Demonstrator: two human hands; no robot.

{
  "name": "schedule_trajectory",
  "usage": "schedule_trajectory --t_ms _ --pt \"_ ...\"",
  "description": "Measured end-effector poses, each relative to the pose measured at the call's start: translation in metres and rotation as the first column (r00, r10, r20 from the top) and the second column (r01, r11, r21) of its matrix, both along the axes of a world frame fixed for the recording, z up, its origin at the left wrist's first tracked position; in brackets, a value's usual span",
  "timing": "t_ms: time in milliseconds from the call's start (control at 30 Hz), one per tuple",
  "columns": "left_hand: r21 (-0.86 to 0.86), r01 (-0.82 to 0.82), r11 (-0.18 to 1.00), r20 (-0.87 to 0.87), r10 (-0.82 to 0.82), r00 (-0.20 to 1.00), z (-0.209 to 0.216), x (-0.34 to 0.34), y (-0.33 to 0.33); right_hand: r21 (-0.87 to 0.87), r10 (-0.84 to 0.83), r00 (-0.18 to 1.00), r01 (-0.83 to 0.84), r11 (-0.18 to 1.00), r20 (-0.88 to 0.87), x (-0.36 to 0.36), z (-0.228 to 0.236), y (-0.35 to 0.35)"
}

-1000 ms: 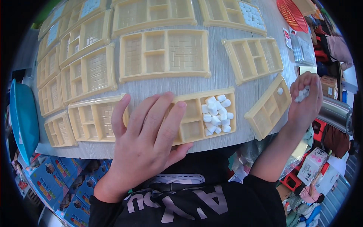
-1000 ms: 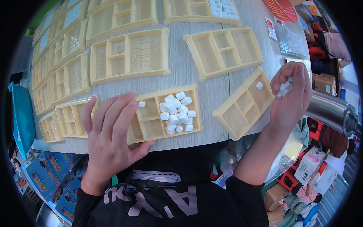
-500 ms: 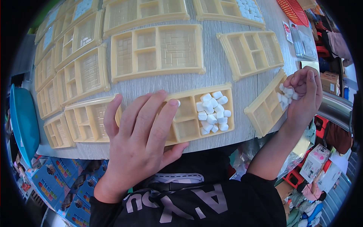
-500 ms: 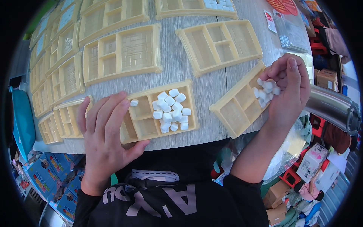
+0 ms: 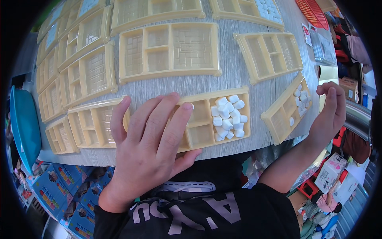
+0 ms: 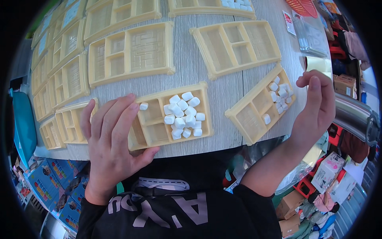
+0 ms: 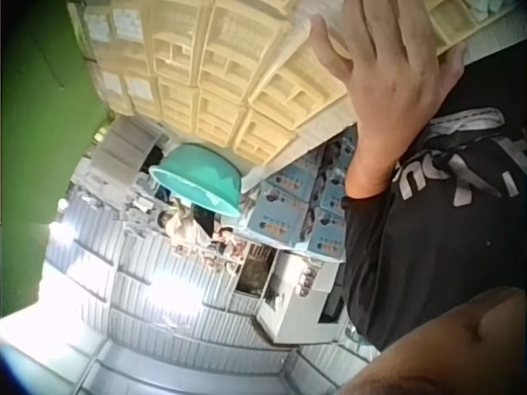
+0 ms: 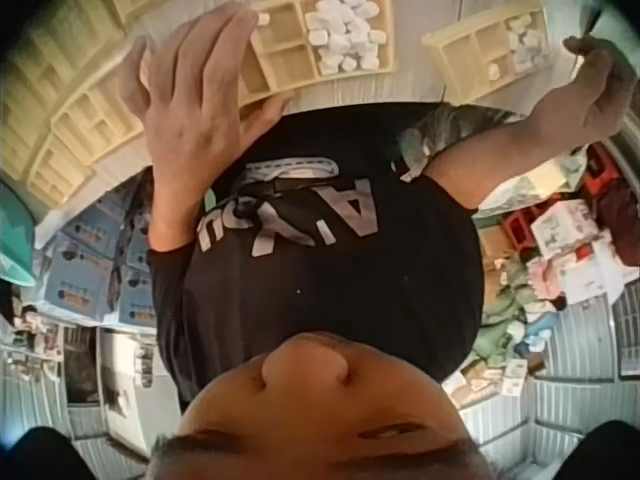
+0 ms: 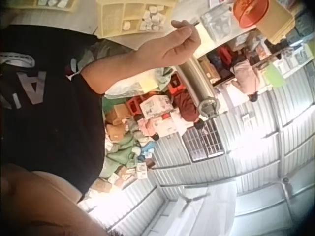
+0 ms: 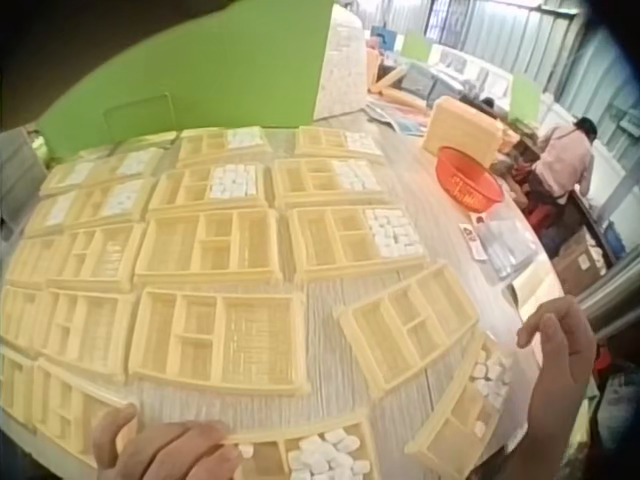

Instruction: Packing small white cubes into segmented yellow plastic trays.

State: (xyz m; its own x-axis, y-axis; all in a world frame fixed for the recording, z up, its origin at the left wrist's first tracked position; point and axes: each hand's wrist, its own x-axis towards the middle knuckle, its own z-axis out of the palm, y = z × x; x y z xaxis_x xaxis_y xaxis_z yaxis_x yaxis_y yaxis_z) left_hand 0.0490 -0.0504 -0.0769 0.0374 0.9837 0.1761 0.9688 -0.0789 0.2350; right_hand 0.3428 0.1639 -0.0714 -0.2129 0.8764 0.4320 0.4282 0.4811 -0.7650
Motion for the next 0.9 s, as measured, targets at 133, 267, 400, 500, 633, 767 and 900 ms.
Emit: schedule_trajectory --t_ms 133,267,400,500,633,767,900 --pt "0.005 0.003 1.000 0.016 -0.003 1.000 -0.001 0.001 0.001 0.013 0.019 0.988 -0.021 1.000 0.153 -0.005 0.007 -0.029" --pt "-0.006 -0.022 1.000 -0.022 0.022 1.000 -0.001 0.002 -0.001 0.067 0.312 0.861 -0.368 0.928 0.401 -0.039 0.006 -0.059" --pt "0.021 -0.054 0.998 -0.100 0.056 0.993 0.003 0.004 -0.002 -0.007 0.453 0.753 -0.512 0.859 0.477 -0.066 0.007 -0.080" --pt "0.035 -0.041 0.999 -0.127 0.045 0.991 0.006 0.007 -0.004 -0.034 0.438 0.743 -0.490 0.871 0.506 -0.073 0.009 -0.084" --pt "0.051 -0.006 0.999 -0.076 0.010 0.997 0.011 0.017 -0.006 -0.027 0.457 0.731 -0.516 0.856 0.506 -0.072 0.011 -0.083" --pt "0.165 0.052 0.985 -0.045 -0.045 0.998 -0.004 0.030 -0.001 -0.092 0.475 0.746 -0.493 0.865 0.467 -0.068 0.010 -0.085" --pt "0.176 0.034 0.984 -0.010 -0.032 0.999 -0.008 0.029 -0.001 -0.116 0.479 0.739 -0.487 0.866 0.474 -0.066 0.013 -0.084"
